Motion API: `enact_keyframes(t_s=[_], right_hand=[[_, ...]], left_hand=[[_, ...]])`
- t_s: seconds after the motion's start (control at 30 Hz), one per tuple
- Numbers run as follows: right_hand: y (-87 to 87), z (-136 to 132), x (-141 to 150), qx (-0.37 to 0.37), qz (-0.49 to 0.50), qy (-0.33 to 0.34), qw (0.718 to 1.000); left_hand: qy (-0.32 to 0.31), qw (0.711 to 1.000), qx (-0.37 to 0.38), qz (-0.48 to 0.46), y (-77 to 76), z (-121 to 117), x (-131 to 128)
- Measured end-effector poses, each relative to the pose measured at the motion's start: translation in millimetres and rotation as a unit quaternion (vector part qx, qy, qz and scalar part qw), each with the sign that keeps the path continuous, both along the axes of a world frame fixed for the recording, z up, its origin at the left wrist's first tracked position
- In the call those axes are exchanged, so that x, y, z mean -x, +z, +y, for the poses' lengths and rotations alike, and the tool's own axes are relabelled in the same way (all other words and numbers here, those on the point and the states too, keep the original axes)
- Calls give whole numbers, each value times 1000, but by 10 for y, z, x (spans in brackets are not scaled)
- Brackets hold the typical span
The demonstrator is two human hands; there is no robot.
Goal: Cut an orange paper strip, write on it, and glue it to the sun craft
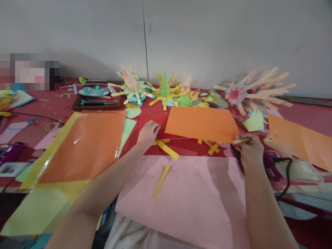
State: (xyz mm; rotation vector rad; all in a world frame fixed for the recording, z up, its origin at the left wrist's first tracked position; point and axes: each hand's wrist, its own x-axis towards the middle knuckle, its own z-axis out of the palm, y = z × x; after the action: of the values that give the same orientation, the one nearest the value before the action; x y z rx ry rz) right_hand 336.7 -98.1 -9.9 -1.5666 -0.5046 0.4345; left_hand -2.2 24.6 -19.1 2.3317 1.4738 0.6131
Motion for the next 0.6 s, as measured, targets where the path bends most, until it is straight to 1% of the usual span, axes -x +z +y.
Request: enact_keyframes(t_s=[0.03, 0.07, 0.1, 0.13, 0.17, 0.2, 0.23, 0.27, 0.3, 0.37, 0.47, 0.53, 0.6], right_hand=[[30, -1, 27, 0, 15, -12, 1000], [56, -3, 52, 1, 27, -10, 1000], [78, -6, 73, 1, 38, -8, 999], [96, -9, 89, 2, 47, -6, 999], [111, -12, 102, 3, 54, -3, 999], [124, -14, 111, 5, 60, 0, 998], [138, -15, 120, 7, 64, 4, 998], [151, -15, 128, 7, 67, 7, 998], [165, -15, 136, 6, 70, 9, 998], [188, -15, 148, 2, 75, 14, 997], [187, -17, 139, 6, 84, 10, 996], [157, -23, 107, 7, 83, 10, 996], [120, -34, 61, -2, 52, 41, 998]], left_hand=[[-10, 1000, 3, -4, 23, 6, 6], [-30, 999, 9, -5, 60, 8, 14], [-64, 998, 21, 1, 108, 5, 23], [-112, 993, 40, 11, 163, -3, 34], [-166, 984, 65, 23, 218, -13, 45], [-226, 969, 96, 34, 270, -26, 58], [-273, 953, 124, 42, 312, -38, 70], [-308, 939, 143, 51, 342, -50, 82], [-328, 930, 154, 60, 361, -59, 93], [-341, 923, 162, 79, 371, -71, 109], [-332, 922, 176, 96, 384, -88, 115], [-329, 919, 198, 89, 426, -111, 113], [-335, 913, 220, 74, 480, -144, 111]])
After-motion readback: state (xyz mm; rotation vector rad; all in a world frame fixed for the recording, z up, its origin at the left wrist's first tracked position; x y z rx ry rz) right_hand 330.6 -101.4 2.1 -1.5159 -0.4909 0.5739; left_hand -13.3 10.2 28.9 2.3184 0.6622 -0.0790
